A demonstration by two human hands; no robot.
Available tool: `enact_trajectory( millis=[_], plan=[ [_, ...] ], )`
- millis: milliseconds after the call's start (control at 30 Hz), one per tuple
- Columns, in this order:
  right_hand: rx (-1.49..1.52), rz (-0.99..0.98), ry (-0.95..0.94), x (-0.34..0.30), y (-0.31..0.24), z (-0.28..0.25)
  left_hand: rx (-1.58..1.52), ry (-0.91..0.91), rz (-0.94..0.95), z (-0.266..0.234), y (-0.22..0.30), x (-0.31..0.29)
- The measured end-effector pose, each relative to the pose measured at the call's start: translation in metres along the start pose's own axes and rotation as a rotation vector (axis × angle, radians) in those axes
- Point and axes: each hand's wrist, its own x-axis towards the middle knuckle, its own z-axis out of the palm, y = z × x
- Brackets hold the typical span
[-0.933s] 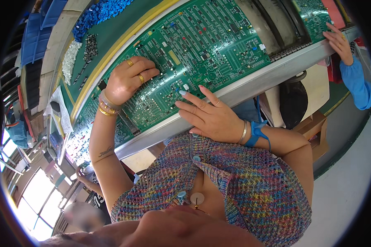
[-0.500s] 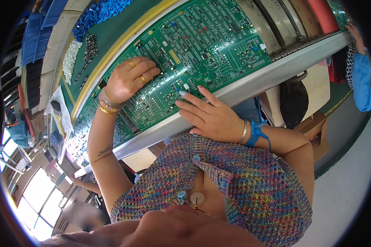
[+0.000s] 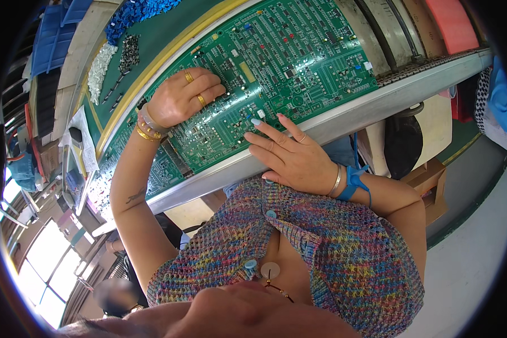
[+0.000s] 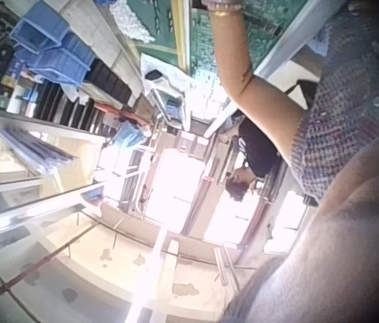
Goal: Inserting small electronic components into a green printed circuit board on a factory assembly line.
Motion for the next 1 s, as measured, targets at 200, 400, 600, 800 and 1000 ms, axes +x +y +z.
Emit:
enact_trajectory(
  millis=[200,400,600,800,1000],
  plan=[
    [0.004,0.005,0.023,0.001,0.0,0.001,0.004,-0.008,0.03,0.001,-0.003,-0.002],
    [-0.008,0.004,0.017,0.001,0.0,0.0,0.027,-0.018,0.105,-0.003,-0.004,0.002],
    [0.012,0.006,0.021,0.001,0.001,0.002,-0.014,-0.017,0.072,-0.003,-0.002,-0.004],
    [0.003,-0.006,0.018,0.002,0.001,0.0,-0.002,-0.042,0.012,-0.008,0.002,-0.011],
    [-0.014,-0.008,0.02,0.002,-0.001,0.002,-0.07,-0.026,-0.099,-0.005,0.007,-0.019]
  ],
)
